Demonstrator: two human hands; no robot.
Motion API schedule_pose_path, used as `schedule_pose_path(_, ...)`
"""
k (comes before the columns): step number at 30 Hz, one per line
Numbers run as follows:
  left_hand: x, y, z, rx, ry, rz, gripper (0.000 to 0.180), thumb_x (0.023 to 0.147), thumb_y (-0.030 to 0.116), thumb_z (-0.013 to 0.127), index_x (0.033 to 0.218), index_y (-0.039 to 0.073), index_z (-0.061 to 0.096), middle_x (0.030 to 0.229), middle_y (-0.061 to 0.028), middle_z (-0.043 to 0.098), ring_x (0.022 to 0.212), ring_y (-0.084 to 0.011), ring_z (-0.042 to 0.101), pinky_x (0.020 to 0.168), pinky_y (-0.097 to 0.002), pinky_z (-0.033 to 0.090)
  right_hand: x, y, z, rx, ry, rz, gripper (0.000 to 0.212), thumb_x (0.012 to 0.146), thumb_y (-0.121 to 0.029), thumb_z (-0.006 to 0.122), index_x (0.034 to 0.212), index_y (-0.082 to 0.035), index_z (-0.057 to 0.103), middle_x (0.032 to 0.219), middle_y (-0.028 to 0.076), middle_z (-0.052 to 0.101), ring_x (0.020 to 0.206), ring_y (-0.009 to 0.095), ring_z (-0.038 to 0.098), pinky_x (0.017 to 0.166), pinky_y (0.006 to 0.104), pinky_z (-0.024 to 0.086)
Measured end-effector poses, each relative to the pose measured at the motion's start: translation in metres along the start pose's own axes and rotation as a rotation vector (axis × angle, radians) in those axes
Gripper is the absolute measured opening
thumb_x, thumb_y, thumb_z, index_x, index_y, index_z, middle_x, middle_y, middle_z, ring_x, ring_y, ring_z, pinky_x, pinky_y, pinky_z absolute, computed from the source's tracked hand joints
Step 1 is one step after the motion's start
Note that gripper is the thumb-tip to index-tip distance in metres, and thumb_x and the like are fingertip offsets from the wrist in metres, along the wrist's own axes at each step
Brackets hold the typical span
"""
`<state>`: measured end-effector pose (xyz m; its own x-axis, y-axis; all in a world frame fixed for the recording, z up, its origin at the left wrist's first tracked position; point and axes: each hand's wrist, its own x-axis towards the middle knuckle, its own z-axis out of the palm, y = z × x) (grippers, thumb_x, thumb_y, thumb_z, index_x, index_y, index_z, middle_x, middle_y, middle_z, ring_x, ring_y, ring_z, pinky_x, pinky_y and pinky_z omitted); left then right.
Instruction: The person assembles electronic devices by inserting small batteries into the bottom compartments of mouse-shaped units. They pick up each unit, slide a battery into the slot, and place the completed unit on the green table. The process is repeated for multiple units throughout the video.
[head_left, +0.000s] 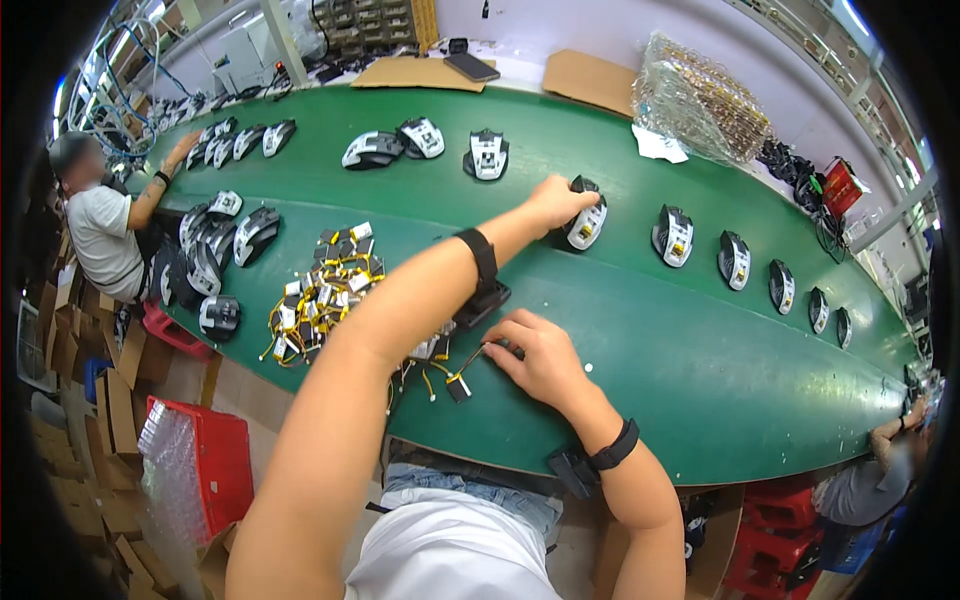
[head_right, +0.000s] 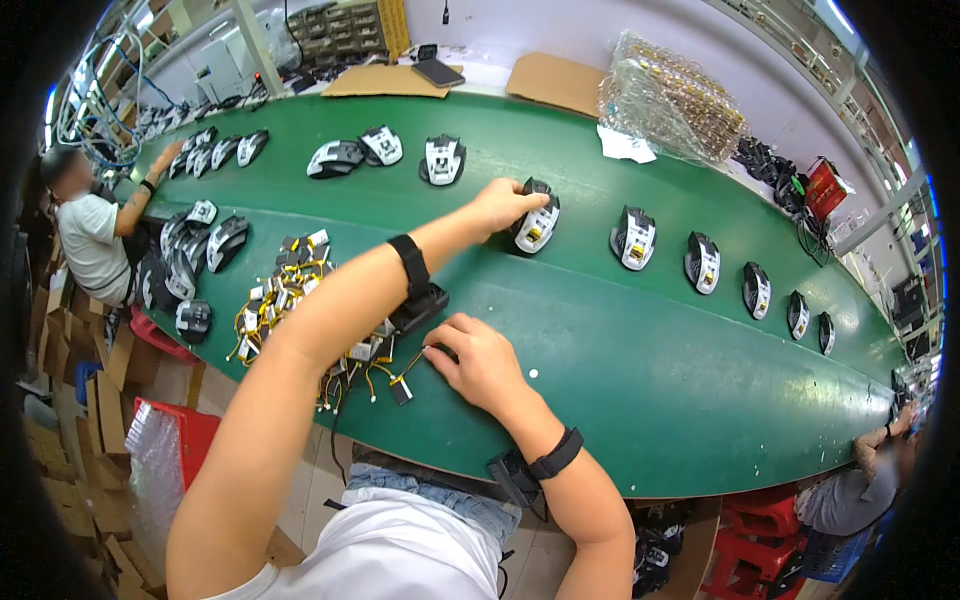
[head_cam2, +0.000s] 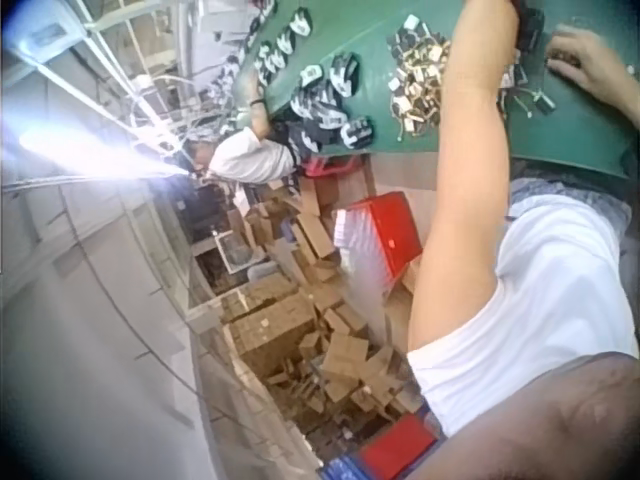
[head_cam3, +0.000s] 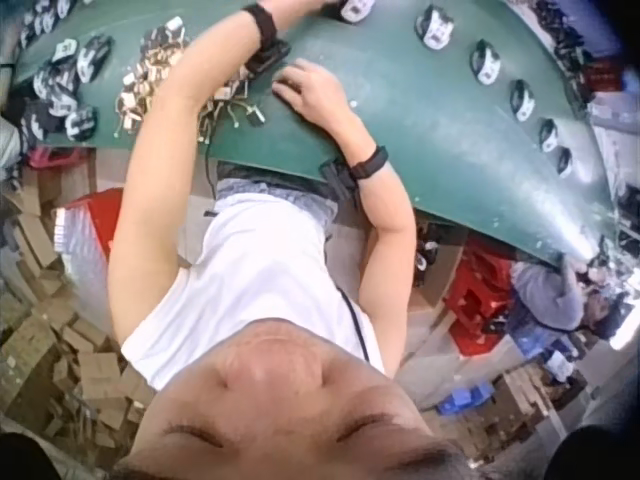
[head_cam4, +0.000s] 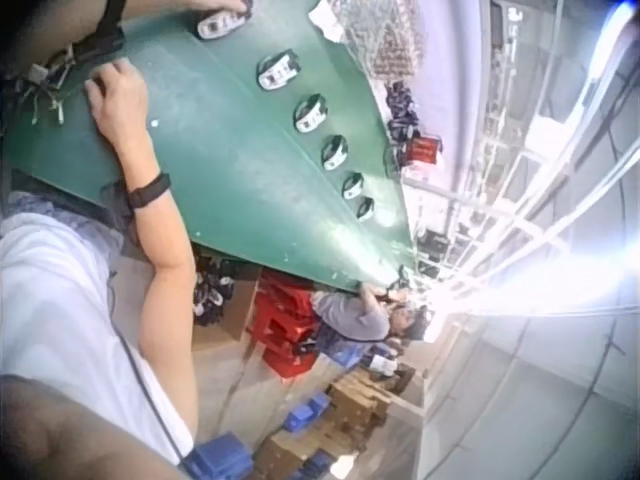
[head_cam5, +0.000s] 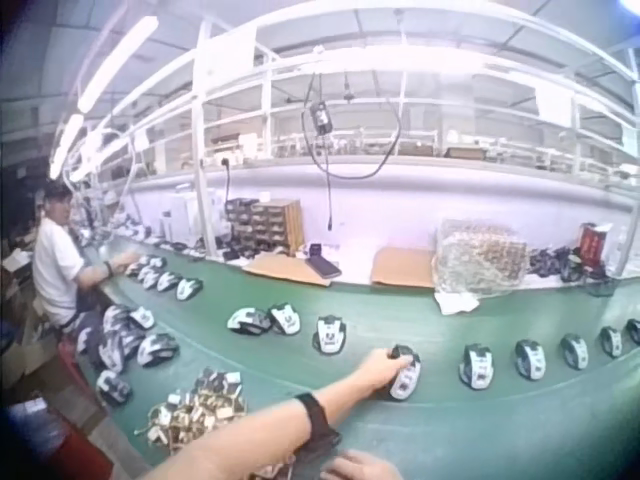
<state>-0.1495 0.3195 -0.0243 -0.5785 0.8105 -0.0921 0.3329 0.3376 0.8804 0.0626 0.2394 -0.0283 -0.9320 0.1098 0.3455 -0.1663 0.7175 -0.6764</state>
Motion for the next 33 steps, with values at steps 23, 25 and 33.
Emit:
schedule_pose_path(23,-0.087,0.046,-0.097,-0.606,-0.042,0.082,0.050,0.083,0.022,0.072,0.123,-0.001,0.051,0.108,-0.0109,0.064,0.090,-0.0179,0.065,0.081,-0.0323,0.051,0.003,0.017,-0.033,1.145,0.465,0.366,0.014,0.094,-0.015,0.066,0.098,-0.002,0.065,0.084,0.000,0.063,0.074,0.007,0.055,0.070,0.0218,0.044)
schedule_pose_path(25,-0.139,0.053,-0.107,-0.810,-0.128,0.054,0.037,0.089,0.019,0.064,0.118,-0.001,0.055,0.106,-0.0081,0.066,0.088,-0.0153,0.065,0.081,-0.0327,0.053,0.004,0.005,-0.032,1.223,0.420,0.392,0.015,0.093,-0.015,0.066,0.098,-0.001,0.066,0.082,0.001,0.063,0.072,0.008,0.054,0.068,0.0222,0.043)
schedule_pose_path(33,-0.192,0.014,-0.073,-0.894,-0.016,0.096,0.046,0.083,0.018,0.069,0.121,-0.002,0.054,0.110,-0.0143,0.065,0.097,-0.0226,0.067,0.085,-0.0356,0.056,-0.001,-0.007,-0.024,1.165,0.327,0.516,0.015,0.089,-0.016,0.070,0.089,-0.003,0.064,0.076,0.000,0.061,0.064,0.006,0.053,0.056,0.0196,0.040)
